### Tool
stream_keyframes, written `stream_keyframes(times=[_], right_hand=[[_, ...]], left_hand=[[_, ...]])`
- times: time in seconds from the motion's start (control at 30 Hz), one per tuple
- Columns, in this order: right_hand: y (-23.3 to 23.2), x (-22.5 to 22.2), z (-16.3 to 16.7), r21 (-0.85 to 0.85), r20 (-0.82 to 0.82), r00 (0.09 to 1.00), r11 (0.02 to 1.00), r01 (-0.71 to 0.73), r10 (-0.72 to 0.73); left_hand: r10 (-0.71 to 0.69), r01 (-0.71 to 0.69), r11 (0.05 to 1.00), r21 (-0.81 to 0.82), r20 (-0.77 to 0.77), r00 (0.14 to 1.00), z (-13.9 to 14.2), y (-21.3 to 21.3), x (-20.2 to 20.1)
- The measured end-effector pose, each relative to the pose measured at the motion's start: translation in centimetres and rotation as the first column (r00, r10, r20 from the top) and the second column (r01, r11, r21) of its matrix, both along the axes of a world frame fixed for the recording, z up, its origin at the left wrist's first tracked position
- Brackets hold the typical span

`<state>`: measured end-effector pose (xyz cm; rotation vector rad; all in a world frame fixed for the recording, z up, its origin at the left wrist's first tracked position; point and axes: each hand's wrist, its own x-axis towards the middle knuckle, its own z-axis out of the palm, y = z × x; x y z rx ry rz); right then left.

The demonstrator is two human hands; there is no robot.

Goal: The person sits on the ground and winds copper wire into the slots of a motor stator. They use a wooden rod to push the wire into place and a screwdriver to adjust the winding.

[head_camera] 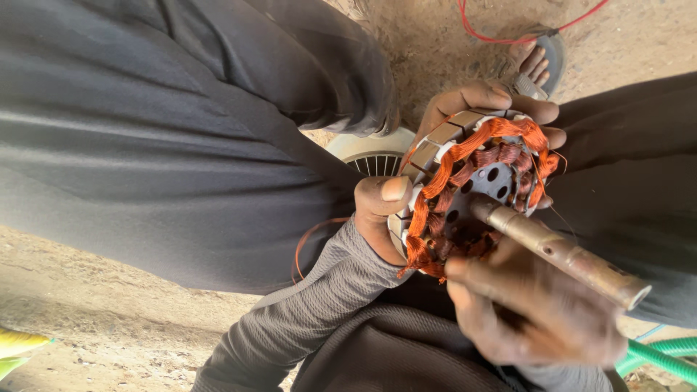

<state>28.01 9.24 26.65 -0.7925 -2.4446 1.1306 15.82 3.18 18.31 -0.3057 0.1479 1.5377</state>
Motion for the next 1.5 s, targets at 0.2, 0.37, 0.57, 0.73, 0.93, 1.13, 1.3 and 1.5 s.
stream_keyframes(times=[0.2,0.37,0.57,0.73,0.93,1.13,1.3,1.5], right_hand=[[-4.3,2.2,-1.2,-0.042,-0.059,0.986,0.987,0.152,-0.155],[-3.8,1.6,-1.8,0.066,-0.104,0.992,0.995,0.076,-0.069],[-3.0,-0.1,-1.2,0.045,-0.050,0.996,0.996,0.072,-0.069],[-3.4,0.6,-1.7,0.027,-0.066,0.993,0.995,0.098,-0.096],[-2.4,-0.4,-0.6,0.030,-0.006,0.998,0.998,0.056,-0.056],[-3.3,-0.1,-2.0,0.195,-0.166,0.980,0.970,0.146,-0.114],[-4.9,-1.1,-4.4,0.337,-0.354,0.906,0.871,0.356,-0.233],[-4.1,-4.3,-4.5,0.361,-0.433,0.830,0.776,0.518,-0.352]], left_hand=[[0.023,-0.023,1.000,0.002,-0.039,0.999,-0.3,-0.3,0.2],[0.037,-0.037,0.999,0.002,-0.055,0.998,-0.2,-0.3,0.4],[0.078,-0.078,0.997,-0.004,-0.012,0.997,-0.1,-0.3,0.4],[0.045,-0.045,0.999,-0.006,0.002,0.999,-0.3,-0.6,0.3],[0.064,-0.064,0.998,0.006,-0.017,0.998,0.0,-0.5,0.6],[0.122,-0.117,0.989,0.095,-0.043,0.992,-0.1,-0.1,1.4],[0.129,-0.124,0.986,0.112,-0.042,0.991,-0.5,-0.4,1.9],[0.080,-0.067,0.989,0.135,-0.094,0.992,-0.5,-0.3,1.4]])
